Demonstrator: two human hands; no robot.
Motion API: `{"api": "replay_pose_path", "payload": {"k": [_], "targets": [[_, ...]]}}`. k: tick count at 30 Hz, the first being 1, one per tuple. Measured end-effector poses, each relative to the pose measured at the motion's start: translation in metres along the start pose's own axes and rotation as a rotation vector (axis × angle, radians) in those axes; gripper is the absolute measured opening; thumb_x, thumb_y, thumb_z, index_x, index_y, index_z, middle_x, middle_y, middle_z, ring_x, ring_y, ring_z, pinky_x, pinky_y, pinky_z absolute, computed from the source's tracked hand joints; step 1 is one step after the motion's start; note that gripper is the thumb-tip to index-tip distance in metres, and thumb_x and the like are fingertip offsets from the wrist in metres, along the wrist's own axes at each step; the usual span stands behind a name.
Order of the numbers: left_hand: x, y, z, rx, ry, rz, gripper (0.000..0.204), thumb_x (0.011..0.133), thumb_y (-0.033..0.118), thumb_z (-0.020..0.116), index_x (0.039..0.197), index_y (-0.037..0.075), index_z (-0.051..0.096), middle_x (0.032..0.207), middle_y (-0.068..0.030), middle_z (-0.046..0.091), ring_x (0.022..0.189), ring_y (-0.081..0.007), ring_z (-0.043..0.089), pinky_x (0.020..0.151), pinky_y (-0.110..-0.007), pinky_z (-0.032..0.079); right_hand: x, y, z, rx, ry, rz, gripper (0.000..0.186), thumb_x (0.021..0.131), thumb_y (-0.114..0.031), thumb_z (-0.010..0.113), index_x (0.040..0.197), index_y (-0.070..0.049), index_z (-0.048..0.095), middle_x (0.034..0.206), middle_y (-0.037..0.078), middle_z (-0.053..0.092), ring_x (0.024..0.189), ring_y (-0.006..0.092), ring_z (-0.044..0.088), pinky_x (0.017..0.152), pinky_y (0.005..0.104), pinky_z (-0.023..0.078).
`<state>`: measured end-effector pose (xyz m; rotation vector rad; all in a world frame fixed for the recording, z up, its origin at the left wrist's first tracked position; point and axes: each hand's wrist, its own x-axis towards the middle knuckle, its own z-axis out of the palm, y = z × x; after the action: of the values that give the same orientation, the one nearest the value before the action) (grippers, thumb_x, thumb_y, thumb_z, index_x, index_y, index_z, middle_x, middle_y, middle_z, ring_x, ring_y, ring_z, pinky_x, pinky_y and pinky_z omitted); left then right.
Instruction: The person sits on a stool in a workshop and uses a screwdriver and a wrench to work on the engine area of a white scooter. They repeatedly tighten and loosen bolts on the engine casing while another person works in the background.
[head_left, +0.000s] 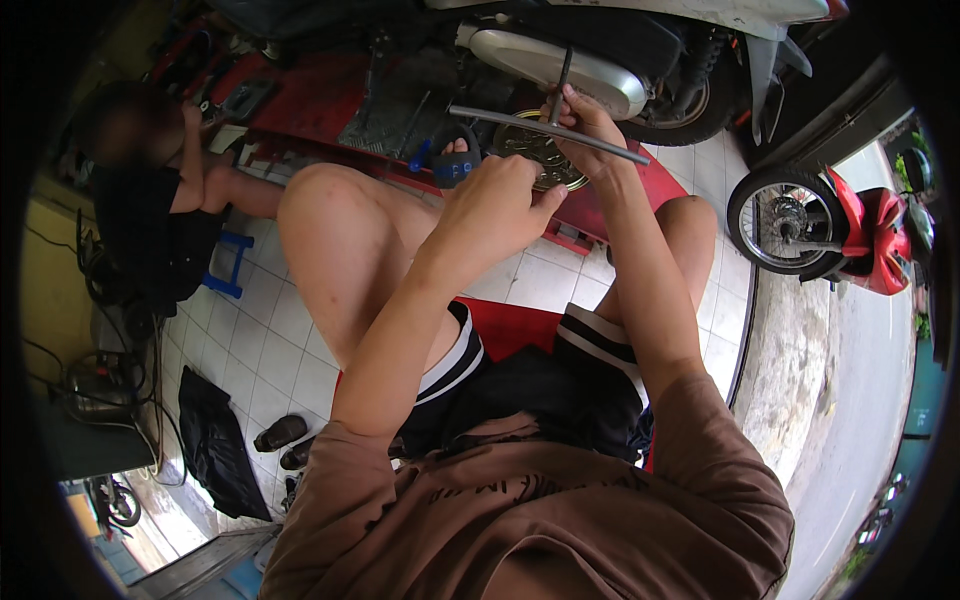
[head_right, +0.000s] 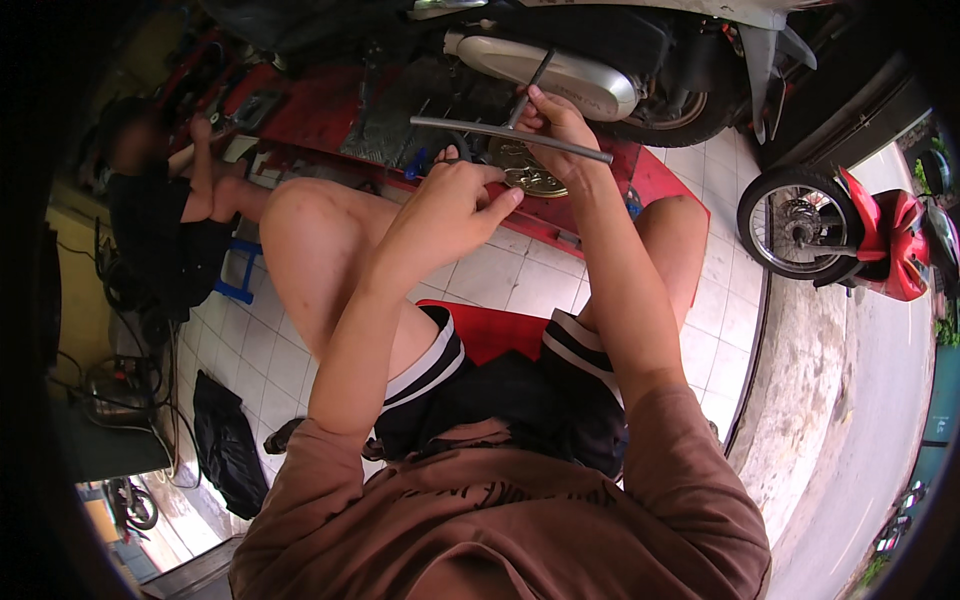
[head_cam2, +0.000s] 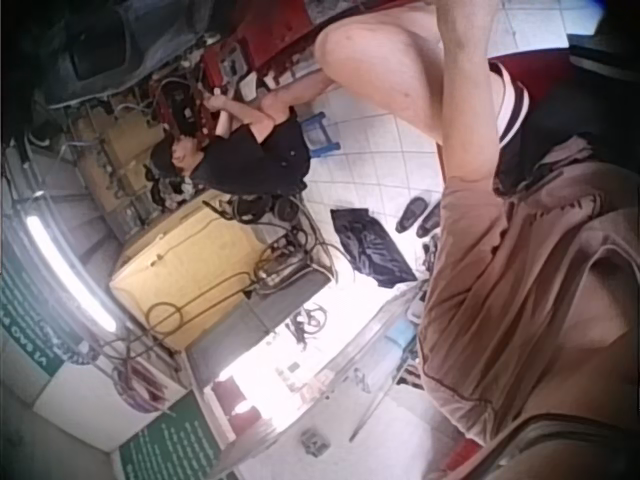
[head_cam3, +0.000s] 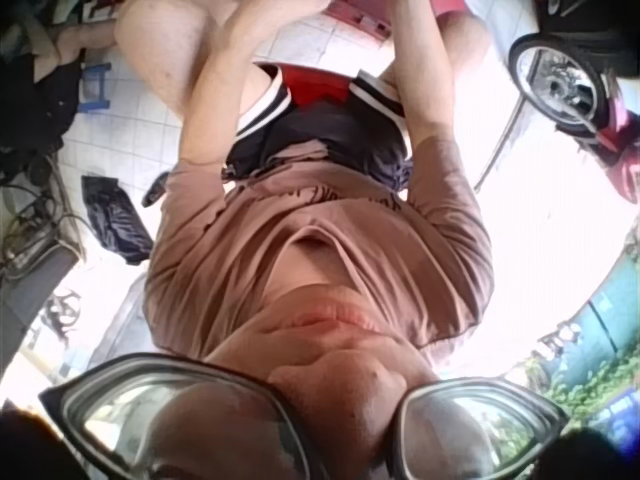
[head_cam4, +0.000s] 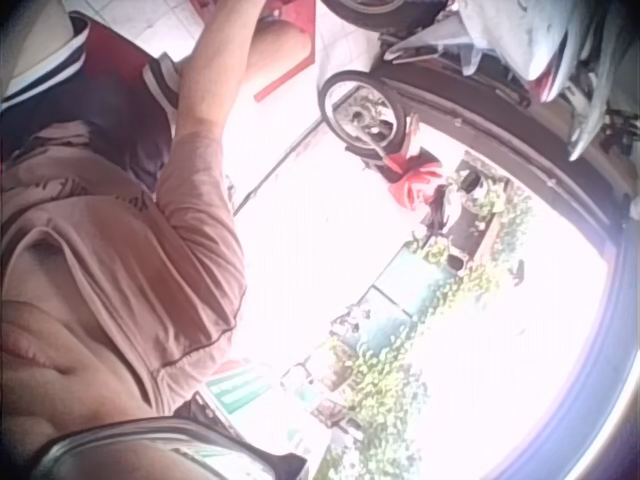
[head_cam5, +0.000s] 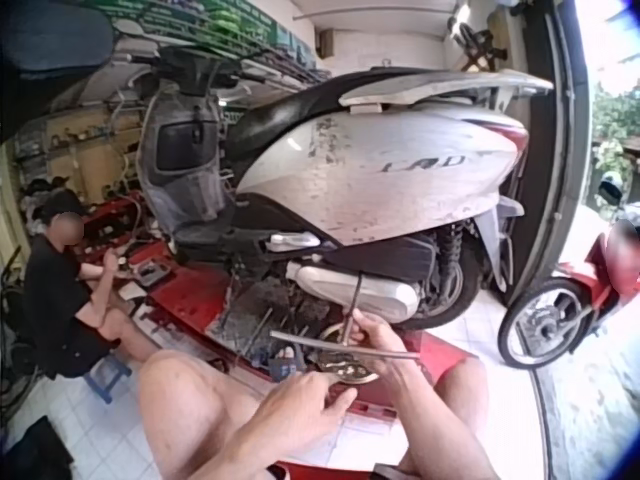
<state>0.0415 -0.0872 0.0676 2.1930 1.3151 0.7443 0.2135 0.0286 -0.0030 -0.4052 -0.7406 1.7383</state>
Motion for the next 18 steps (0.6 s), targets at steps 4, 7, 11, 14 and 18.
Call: {"api": "replay_pose_path", "payload": {"k": [4, 7, 11, 14, 18], "targets": [[-0.008, 0.029, -0.010, -0.187, 0.011, 0.190, 0.061, 0.087, 0.025, 0.060, 0.138, 0.000, 0.038, 0.064, -0.0183, 0.063, 0.058, -0.0279, 0.062, 0.072, -0.039, 0.050, -0.001, 0.004, 0.001, -0.026, 0.046, -0.004, 0.017, 0.095, -0.016, 0.053, 0.098, 0.001, 0.054, 0.069, -0.001, 0.044, 0.062, 0.0085, 0.035, 0.059, 0.0230, 0.034], [-0.003, 0.017, -0.005, 0.017, 0.109, -0.147, 0.065, 0.086, 0.027, 0.062, 0.139, 0.000, 0.036, 0.062, -0.0176, 0.062, 0.058, -0.0289, 0.062, 0.079, -0.041, 0.048, -0.004, 0.003, 0.003, -0.050, 0.051, 0.023, 0.016, 0.095, -0.016, 0.053, 0.097, 0.000, 0.054, 0.070, 0.000, 0.045, 0.061, 0.0083, 0.035, 0.058, 0.0233, 0.033], [-0.003, 0.011, -0.003, 0.089, -0.067, -0.055, 0.064, 0.084, 0.031, 0.063, 0.132, -0.006, 0.042, 0.060, -0.0157, 0.062, 0.066, -0.0309, 0.063, 0.082, -0.042, 0.048, -0.006, 0.004, 0.007, -0.072, 0.088, 0.024, 0.016, 0.095, -0.016, 0.053, 0.096, 0.000, 0.054, 0.071, 0.000, 0.045, 0.062, 0.0080, 0.035, 0.057, 0.0232, 0.033], [-0.002, 0.013, -0.003, -0.188, -0.039, 0.113, 0.060, 0.083, 0.033, 0.064, 0.125, -0.008, 0.048, 0.061, -0.0168, 0.062, 0.066, -0.0322, 0.063, 0.082, -0.042, 0.048, -0.003, 0.005, 0.004, -0.054, 0.041, 0.011, 0.016, 0.096, -0.016, 0.052, 0.095, 0.000, 0.054, 0.071, 0.000, 0.044, 0.063, 0.0078, 0.035, 0.058, 0.0230, 0.033], [-0.003, 0.012, 0.001, 0.002, 0.113, 0.015, 0.055, 0.084, 0.030, 0.064, 0.123, -0.006, 0.051, 0.061, -0.0138, 0.063, 0.061, -0.0317, 0.062, 0.084, -0.038, 0.047, -0.003, 0.002, 0.005, -0.056, 0.033, 0.008, 0.017, 0.096, -0.016, 0.051, 0.095, 0.001, 0.053, 0.069, 0.000, 0.043, 0.062, 0.0079, 0.035, 0.058, 0.0227, 0.033]]}}
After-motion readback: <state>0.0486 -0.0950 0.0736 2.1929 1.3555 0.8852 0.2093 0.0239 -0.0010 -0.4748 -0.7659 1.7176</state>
